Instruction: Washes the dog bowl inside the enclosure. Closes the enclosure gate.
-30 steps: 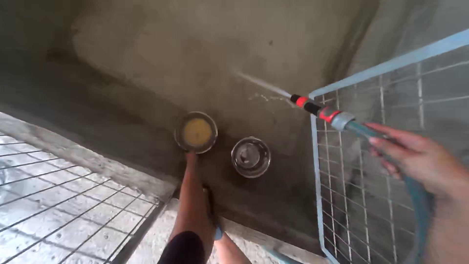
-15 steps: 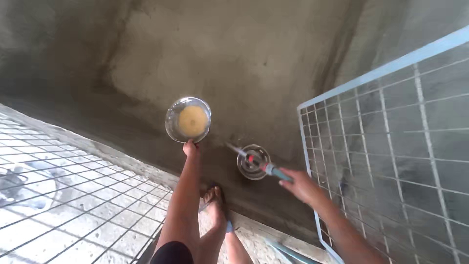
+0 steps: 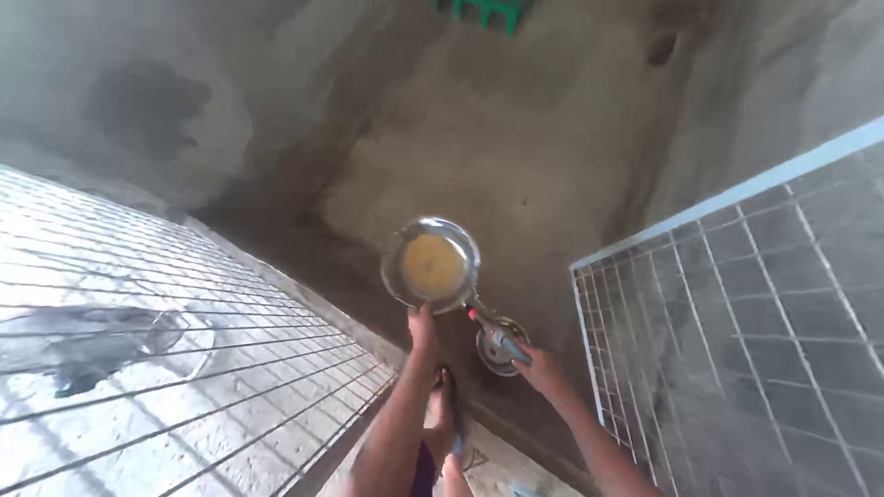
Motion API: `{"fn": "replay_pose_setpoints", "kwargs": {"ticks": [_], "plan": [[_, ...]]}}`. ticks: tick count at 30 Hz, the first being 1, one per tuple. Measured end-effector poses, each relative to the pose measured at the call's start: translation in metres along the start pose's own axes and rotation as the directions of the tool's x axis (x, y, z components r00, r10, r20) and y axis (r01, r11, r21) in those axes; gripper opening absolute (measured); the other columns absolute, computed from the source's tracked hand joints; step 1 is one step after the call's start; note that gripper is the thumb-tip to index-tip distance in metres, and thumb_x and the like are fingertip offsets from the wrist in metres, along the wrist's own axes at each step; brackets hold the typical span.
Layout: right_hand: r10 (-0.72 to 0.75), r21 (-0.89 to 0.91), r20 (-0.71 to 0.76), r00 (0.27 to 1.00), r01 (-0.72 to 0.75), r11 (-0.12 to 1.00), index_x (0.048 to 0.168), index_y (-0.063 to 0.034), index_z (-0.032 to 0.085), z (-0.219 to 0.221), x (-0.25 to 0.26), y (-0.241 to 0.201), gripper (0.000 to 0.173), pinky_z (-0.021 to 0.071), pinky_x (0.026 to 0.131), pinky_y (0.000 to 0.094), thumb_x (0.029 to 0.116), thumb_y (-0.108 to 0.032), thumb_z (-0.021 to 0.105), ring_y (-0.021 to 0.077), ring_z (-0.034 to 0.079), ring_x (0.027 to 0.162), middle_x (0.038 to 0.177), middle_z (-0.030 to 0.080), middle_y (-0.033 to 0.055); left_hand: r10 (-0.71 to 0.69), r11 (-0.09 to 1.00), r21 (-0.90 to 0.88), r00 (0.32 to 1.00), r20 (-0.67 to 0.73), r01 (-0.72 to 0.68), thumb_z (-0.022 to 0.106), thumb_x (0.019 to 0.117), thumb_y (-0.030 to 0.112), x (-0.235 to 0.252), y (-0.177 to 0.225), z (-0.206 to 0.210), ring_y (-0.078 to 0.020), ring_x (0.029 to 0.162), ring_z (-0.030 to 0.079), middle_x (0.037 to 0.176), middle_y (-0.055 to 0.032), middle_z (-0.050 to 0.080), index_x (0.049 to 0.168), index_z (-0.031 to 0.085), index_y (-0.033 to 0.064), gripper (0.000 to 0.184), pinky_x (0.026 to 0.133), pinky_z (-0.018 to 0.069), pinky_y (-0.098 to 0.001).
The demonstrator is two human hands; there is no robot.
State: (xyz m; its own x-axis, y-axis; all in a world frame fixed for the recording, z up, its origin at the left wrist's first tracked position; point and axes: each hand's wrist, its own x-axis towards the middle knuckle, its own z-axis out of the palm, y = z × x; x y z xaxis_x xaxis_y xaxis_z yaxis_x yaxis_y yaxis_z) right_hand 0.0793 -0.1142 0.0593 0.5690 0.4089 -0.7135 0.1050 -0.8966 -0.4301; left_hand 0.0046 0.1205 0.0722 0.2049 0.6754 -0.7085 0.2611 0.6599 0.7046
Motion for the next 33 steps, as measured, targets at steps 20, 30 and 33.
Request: {"fn": "replay_pose_setpoints", "kwargs": {"ticks": [20,30,33], "plan": [[-0.294,-0.021,0.034,0.955,0.295,0.955,0.146,-0.0038,0.056,0.052,-0.005,-0.055,0.051,0.0461,0.108,0.0567,0.0988,-0.021,0.067,0.0413,0.065,0.12,0.127,0.068,0.025,0.194,0.965,0.126,0.952,0.236,-0.228,0.052,0.1038,0.006,-0.052,0.002,0.031,-0.0377,0.121,0.061,0.135,-0.0304,0.058,0.152,0.035,-0.0042,0.052,0.102,0.0485,-0.0534],[-0.239,0.006,-0.068,0.969,0.24,0.971,0.118,0.0089,0.069,0.062,-0.014,-0.097,0.035,0.0491,0.104,0.0544,0.0977,-0.019,0.066,0.0403,0.068,0.114,0.113,0.071,0.0272,0.199,0.977,0.025,0.944,0.264,-0.213,0.049,0.1054,0.008,-0.059,0.009,0.04,-0.0328,0.114,0.064,0.129,-0.0279,0.061,0.147,0.042,-0.0047,0.044,0.099,0.0509,-0.0499],[-0.262,-0.041,-0.159,0.952,0.259,0.965,0.116,0.0062,0.07,0.074,0.007,-0.085,0.041,0.0504,0.103,0.0536,0.0991,-0.03,0.067,0.0389,0.069,0.112,0.111,0.073,0.0252,0.216,0.974,0.007,0.943,0.254,-0.226,0.049,0.105,0.007,-0.06,0.008,0.041,-0.0314,0.114,0.064,0.128,-0.0268,0.062,0.146,0.043,-0.0041,0.043,0.099,0.0507,-0.0489]]}}
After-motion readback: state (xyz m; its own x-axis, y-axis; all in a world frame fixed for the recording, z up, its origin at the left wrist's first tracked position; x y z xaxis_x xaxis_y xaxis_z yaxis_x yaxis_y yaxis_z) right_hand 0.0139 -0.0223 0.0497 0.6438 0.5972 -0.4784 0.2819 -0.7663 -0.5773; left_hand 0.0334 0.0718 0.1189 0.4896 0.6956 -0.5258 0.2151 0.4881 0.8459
